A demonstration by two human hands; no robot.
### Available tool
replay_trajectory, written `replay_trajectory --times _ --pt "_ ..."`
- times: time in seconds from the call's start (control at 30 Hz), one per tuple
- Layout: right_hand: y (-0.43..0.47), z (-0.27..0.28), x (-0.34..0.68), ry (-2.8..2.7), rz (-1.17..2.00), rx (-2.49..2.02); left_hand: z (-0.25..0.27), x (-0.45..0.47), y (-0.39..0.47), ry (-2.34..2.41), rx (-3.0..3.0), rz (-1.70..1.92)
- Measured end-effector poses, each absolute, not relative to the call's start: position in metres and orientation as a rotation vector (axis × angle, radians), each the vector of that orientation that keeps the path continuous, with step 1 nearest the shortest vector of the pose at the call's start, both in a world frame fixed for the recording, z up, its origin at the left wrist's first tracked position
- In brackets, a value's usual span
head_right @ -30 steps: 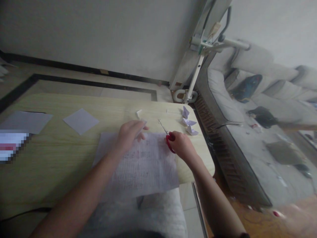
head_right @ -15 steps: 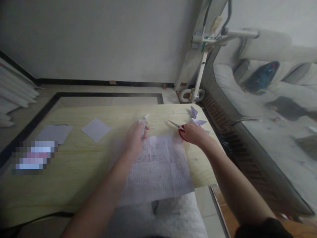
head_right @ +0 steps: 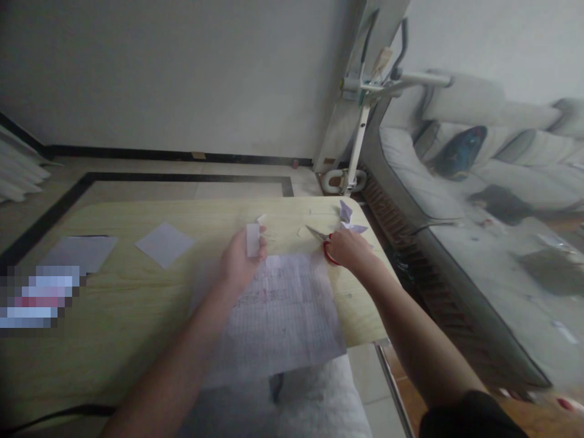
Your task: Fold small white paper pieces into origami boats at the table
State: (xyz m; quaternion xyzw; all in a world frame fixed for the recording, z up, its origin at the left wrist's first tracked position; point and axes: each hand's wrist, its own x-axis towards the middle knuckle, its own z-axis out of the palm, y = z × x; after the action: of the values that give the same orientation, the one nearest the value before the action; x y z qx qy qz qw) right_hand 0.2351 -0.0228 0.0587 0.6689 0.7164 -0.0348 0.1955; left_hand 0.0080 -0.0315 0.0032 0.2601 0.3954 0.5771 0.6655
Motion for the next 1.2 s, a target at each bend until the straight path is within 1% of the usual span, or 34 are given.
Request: replay_trajectory --times 0.3,0.4,0.47,0.53,0.6,0.67,0.73,0.8,0.9,1.0,1.1,1.2 --pt "-0.024 0.058 0.237 2.013 -0.031 1.847 0.008 0.010 -0.035 0.946 0.711 1.303" --pt "-0.025 0.059 0.244 2.057 -0.009 1.941 0.009 0.011 -0.036 0.949 0.716 1.296" --pt "-0.028 0.060 0.241 2.158 -0.062 2.075 0.008 0.012 -0.036 0.949 0.712 1.286" --pt "-0.032 0.059 0.230 2.344 -0.288 2.251 0.006 0.013 -0.037 0.959 0.741 1.273" --pt "-0.035 0.055 0.210 2.561 -0.783 2.332 0.003 0.013 -0.038 0.971 0.791 1.254" --pt "-0.034 0.050 0.187 2.670 -1.340 2.224 0.002 0.014 -0.038 0.976 0.844 1.225" --pt "-0.031 0.044 0.166 2.652 -1.717 2.150 0.002 0.013 -0.037 0.986 0.879 1.202" --pt "-0.027 0.039 0.153 2.593 -1.962 2.177 0.003 0.012 -0.036 0.999 0.886 1.203" --pt "-0.021 0.035 0.146 2.495 -2.148 2.275 0.003 0.010 -0.035 1.021 0.876 1.223" --pt "-0.019 0.032 0.146 2.431 -2.202 2.343 0.002 0.008 -0.034 1.065 0.871 1.239" --pt "-0.020 0.026 0.147 2.414 -2.296 2.300 0.002 0.005 -0.033 1.193 0.965 1.332" --pt "-0.022 0.020 0.147 2.434 -2.481 2.211 0.005 0.003 -0.032 1.302 1.175 1.384"
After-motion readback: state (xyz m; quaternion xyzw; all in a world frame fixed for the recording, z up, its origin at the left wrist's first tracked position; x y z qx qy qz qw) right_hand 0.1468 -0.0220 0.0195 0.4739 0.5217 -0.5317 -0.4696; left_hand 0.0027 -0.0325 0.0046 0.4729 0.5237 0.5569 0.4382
